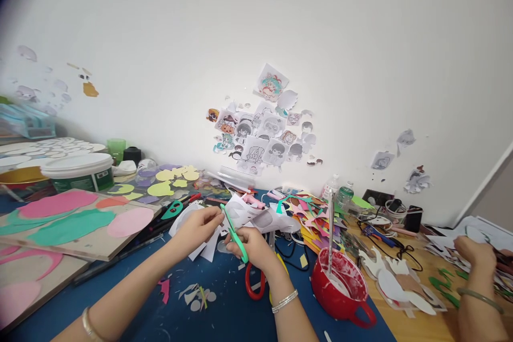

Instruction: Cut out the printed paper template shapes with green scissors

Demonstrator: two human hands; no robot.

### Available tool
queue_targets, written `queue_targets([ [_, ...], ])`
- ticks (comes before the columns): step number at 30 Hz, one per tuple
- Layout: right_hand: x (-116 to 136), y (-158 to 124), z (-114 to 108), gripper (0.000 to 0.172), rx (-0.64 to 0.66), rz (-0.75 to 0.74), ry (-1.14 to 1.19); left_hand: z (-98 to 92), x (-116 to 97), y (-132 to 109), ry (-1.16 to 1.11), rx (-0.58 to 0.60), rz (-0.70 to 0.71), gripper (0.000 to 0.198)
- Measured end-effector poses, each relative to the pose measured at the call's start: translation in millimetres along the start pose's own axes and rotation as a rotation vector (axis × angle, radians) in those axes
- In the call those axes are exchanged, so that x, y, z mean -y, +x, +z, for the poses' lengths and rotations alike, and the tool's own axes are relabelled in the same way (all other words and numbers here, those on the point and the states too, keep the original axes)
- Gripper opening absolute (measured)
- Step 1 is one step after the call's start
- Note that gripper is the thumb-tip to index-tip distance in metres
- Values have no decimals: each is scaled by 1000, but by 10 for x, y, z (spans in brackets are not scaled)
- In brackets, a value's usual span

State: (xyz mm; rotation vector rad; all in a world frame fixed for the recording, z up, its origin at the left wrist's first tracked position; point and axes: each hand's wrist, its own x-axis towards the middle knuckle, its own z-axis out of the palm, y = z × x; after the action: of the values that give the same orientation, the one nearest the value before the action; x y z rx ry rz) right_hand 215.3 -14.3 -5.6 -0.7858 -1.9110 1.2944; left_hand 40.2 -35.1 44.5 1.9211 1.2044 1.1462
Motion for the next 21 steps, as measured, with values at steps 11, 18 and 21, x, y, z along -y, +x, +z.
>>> queue_targets([
  [11,-54,38,6,45,-52,-49,-10,36,-13,-6,-364,51,-86,30],
  [18,-90,80,38,47,-60,-164,7,152,14,-1,-709,88,-145,33],
  [21,-74,82,30,48,-49,-191,10,168,35,-2,-712,130,-121,32],
])
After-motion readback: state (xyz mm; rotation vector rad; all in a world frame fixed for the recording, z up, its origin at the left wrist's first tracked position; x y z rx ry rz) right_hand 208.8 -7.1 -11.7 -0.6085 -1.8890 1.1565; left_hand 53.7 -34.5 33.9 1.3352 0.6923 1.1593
